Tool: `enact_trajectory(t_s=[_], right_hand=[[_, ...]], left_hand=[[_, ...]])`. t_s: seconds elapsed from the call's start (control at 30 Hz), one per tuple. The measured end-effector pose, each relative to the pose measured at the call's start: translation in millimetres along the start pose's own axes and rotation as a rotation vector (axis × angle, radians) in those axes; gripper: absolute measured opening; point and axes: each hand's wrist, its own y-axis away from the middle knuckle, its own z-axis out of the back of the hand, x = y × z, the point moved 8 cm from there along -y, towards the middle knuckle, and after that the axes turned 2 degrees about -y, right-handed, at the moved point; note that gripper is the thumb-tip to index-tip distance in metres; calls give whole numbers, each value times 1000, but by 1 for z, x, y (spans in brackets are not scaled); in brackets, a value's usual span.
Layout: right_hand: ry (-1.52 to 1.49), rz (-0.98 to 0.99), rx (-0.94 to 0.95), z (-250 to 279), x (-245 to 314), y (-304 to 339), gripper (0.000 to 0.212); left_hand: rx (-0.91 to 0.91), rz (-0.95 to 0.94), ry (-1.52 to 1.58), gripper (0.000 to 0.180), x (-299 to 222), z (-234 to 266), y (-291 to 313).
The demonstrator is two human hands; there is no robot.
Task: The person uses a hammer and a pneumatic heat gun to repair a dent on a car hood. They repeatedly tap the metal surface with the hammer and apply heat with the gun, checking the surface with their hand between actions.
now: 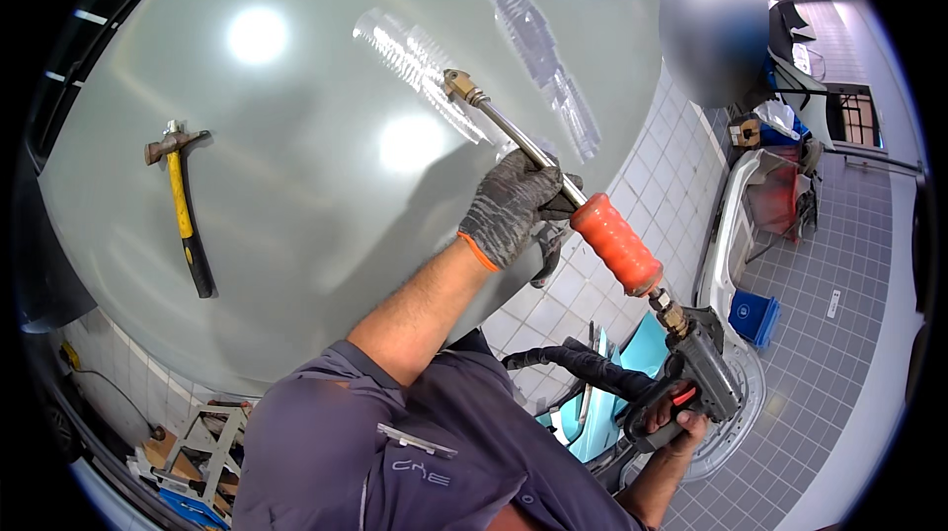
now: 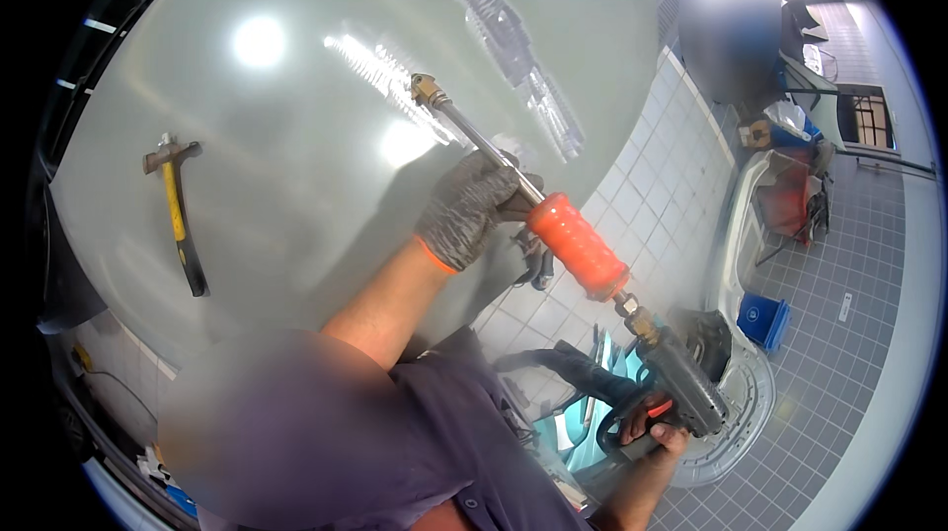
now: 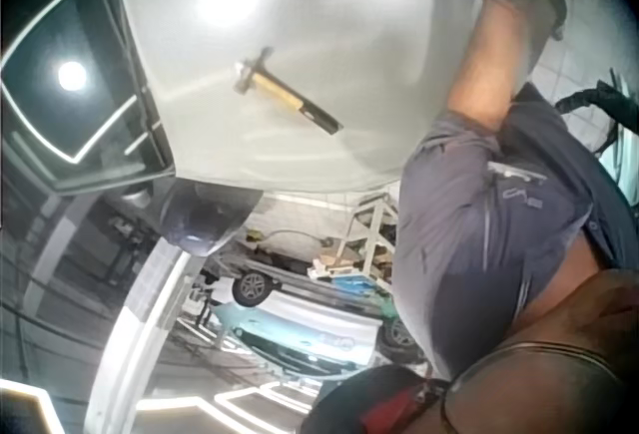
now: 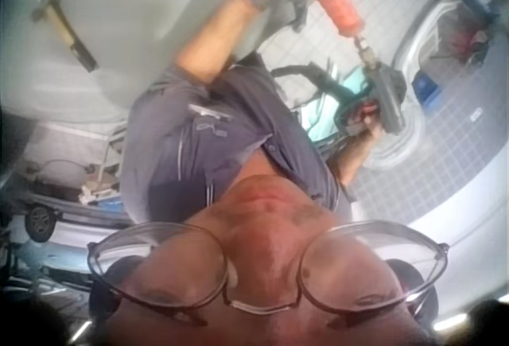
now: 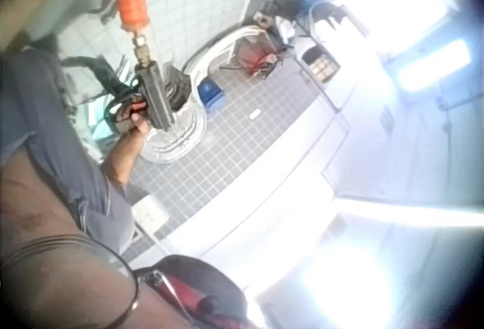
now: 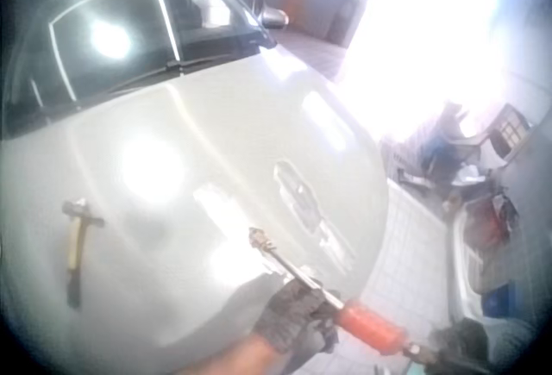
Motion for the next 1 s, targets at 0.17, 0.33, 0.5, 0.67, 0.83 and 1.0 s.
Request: enact_trajectory(t_s=[0.17,0.33,0.5,0.67,0.83,1.0], right_hand=[[39,-24,5,-4,10,3,48],[69,-31,-10,-12,26,0,48],[82,-14,-77,-22,32,-1,49],[-6,-33,-98,9,30,10,48],[10,-12,-82,38,36,37,47],[-44,16,-75,40,6,36,50]], left_hand=[[-15,18,24,21,0,-4,2],[-92,-161,288,25,11,-23,-2],[-4,37,545,21,28,-47,-25],[23,41,582,24,73,-93,6],[84,117,542,24,118,-114,10],[87,77,404,22,96,-111,13]])
